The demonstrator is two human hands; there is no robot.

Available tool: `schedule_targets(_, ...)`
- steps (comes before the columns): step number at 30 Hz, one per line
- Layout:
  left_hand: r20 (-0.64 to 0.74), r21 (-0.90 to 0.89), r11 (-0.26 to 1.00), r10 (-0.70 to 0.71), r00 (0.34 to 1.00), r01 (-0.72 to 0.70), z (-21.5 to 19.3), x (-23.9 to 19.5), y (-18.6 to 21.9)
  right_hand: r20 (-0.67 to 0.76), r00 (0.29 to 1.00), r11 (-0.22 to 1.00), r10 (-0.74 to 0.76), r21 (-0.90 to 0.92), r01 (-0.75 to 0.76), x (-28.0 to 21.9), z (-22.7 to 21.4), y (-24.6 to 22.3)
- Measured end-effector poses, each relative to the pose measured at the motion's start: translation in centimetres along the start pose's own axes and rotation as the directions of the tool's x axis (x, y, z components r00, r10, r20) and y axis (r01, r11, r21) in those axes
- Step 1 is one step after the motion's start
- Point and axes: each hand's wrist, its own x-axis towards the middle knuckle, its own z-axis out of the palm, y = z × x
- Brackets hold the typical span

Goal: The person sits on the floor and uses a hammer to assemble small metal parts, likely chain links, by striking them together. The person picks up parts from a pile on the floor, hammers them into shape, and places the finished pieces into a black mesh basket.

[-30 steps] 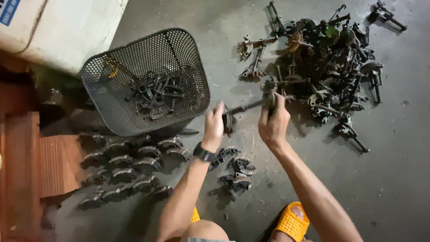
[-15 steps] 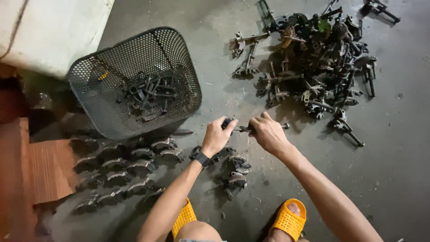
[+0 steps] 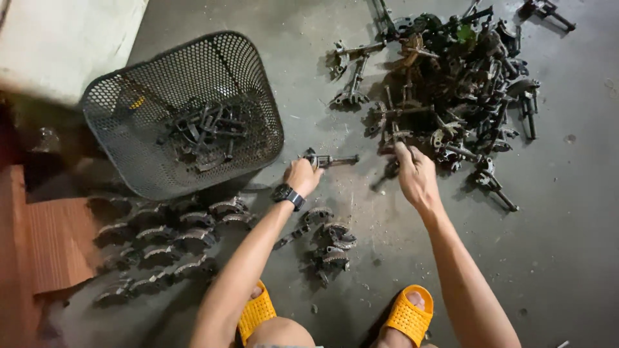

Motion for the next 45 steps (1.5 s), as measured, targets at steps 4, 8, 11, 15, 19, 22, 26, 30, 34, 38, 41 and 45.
schedule_targets(4,-0.100,0.129,0.980,0.168,0.981,-0.154,1.1,0.8,-1.2,0.060,0.998,0.981,-0.005,0.193,-0.007,-0.6,-1.6,-1.3)
schedule_targets(8,0.142,-0.337,0.939,-0.022,0.990,0.069,-3.4,-0.9,2.3,0.262,0.965,0.852,0.035,0.497,-0.166,-3.4,-1.3,-2.6)
schedule_targets(11,0.214,-0.604,0.782,-0.030,0.976,0.156,-4.0,-2.4,3.4,0.131,0.979,0.937,-0.154,0.334,0.103,-5.4,0.5,-2.2)
schedule_targets(15,0.197,-0.744,0.654,0.018,0.980,0.138,-4.3,-3.2,4.8,-0.182,0.676,0.696,-0.714,-0.080,0.713,-6.0,2.9,-2.4)
schedule_targets(19,0.133,-0.719,0.693,0.066,0.989,0.050,-4.0,-3.3,5.5,-0.057,0.698,0.676,-0.714,-0.316,0.666,-4.0,5.3,-0.6)
schedule_targets(22,0.042,-0.674,0.739,0.015,0.999,0.017,-2.5,-3.8,4.4,0.003,0.852,0.799,-0.524,-0.345,0.492,-5.8,5.1,-3.2)
schedule_targets(26,-0.008,-0.651,0.754,0.110,0.994,-0.089,-1.7,-3.7,3.5,-0.047,0.771,0.760,-0.635,-0.214,0.614,-3.9,5.5,-1.6)
schedule_targets(30,-0.087,-0.638,0.750,0.152,0.985,-0.172,-1.9,-4.2,3.7,0.061,0.904,0.802,-0.423,-0.440,0.404,-2.8,6.0,-0.4)
schedule_targets(34,-0.067,-0.738,0.657,0.156,0.985,-0.155,-2.6,-4.2,4.0,-0.085,0.758,0.749,-0.647,-0.256,0.611,-5.8,5.1,-3.2)
schedule_targets(38,0.000,-0.787,0.610,0.147,0.989,-0.091,-3.7,-3.8,3.6,-0.192,0.779,0.800,-0.598,-0.076,0.595,-4.1,4.6,-0.8)
schedule_targets(41,0.047,-0.584,0.798,0.214,0.976,-0.147,-3.3,-4.8,2.0,-0.312,0.845,0.854,-0.434,0.155,0.496,-2.9,2.3,0.7)
schedule_targets(45,0.123,-0.350,0.813,0.532,0.838,-0.465,-2.3,-8.5,-1.9,-0.204,0.978,0.623,0.043,0.771,0.133,1.6,-1.1,4.6)
